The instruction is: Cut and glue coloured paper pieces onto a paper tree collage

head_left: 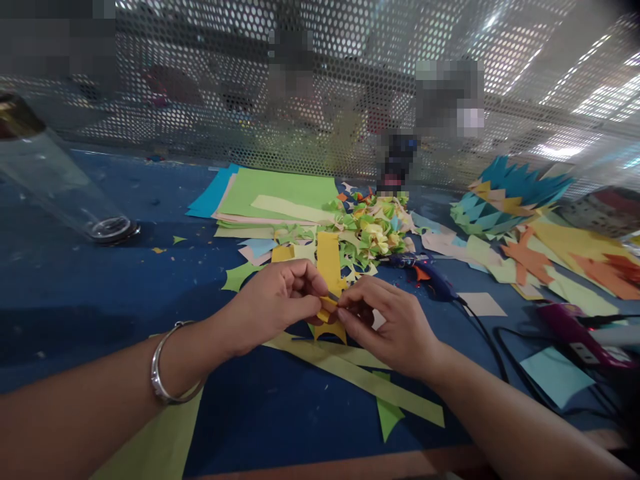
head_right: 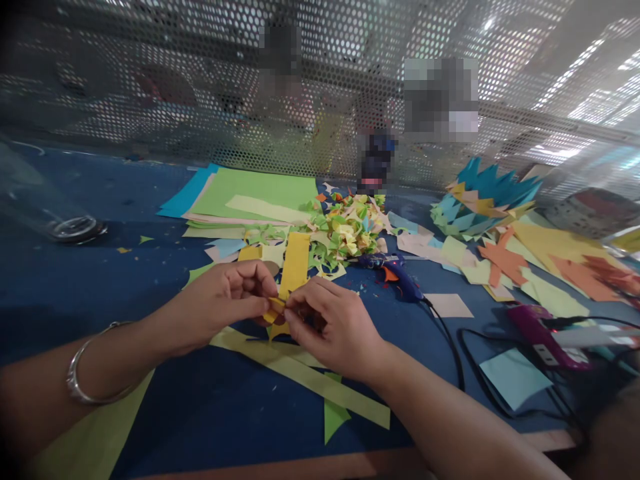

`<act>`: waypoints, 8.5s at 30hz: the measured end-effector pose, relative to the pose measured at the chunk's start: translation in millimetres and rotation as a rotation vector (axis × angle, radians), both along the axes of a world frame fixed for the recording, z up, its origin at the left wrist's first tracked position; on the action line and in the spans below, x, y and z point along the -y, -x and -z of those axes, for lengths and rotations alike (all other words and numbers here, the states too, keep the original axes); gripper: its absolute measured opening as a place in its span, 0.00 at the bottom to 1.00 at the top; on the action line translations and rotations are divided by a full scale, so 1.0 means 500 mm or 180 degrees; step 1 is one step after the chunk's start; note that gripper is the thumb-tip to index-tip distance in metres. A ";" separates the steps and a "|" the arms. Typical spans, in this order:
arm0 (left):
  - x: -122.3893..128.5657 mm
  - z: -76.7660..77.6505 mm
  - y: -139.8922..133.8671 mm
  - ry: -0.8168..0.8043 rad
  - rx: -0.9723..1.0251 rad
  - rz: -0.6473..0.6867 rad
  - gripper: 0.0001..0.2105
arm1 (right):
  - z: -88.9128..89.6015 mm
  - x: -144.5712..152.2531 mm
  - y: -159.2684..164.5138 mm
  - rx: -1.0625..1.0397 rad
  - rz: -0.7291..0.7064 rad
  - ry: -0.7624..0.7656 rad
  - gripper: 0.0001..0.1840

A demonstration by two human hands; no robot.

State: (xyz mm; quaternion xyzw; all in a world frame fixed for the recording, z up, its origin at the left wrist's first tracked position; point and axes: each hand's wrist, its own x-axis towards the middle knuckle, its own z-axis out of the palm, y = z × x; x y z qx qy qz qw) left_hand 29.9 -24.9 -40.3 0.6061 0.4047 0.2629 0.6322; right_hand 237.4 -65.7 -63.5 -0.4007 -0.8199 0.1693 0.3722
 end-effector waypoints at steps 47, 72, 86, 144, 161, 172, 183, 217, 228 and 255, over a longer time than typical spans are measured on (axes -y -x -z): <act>-0.005 0.024 0.007 -0.0090 0.0222 0.0074 0.11 | 0.000 0.000 0.000 0.0093 0.0265 0.0119 0.06; 0.006 0.005 0.012 -0.1614 -0.0413 0.0079 0.06 | 0.007 -0.003 -0.001 0.0176 0.0305 0.0098 0.05; 0.015 0.009 0.009 -0.1057 -0.0092 0.0182 0.11 | 0.006 -0.002 0.003 0.0174 0.0327 -0.0056 0.05; 0.050 0.021 -0.020 0.0343 0.0707 -0.0459 0.06 | 0.020 0.015 0.005 0.0218 0.0418 -0.0616 0.04; 0.055 0.032 -0.028 0.0103 0.0851 -0.0686 0.11 | 0.018 0.017 0.007 0.0293 0.0447 -0.0884 0.04; 0.059 0.044 -0.031 -0.0238 0.0869 -0.0730 0.10 | 0.016 0.024 0.006 0.0525 0.0450 -0.1142 0.03; 0.056 0.051 -0.028 -0.0357 0.0788 -0.0721 0.08 | 0.016 0.026 0.007 0.0698 0.0290 -0.1117 0.04; 0.028 0.052 -0.009 -0.1802 0.0317 0.0213 0.04 | -0.001 0.008 -0.013 -0.0759 0.0198 0.1180 0.21; 0.025 0.049 -0.016 -0.1473 0.0492 -0.0078 0.03 | 0.007 0.009 -0.001 -0.0430 0.0353 0.1035 0.19; -0.021 0.076 -0.011 -0.1380 0.0651 -0.0774 0.07 | 0.031 -0.027 -0.310 0.0386 0.2660 0.1175 0.14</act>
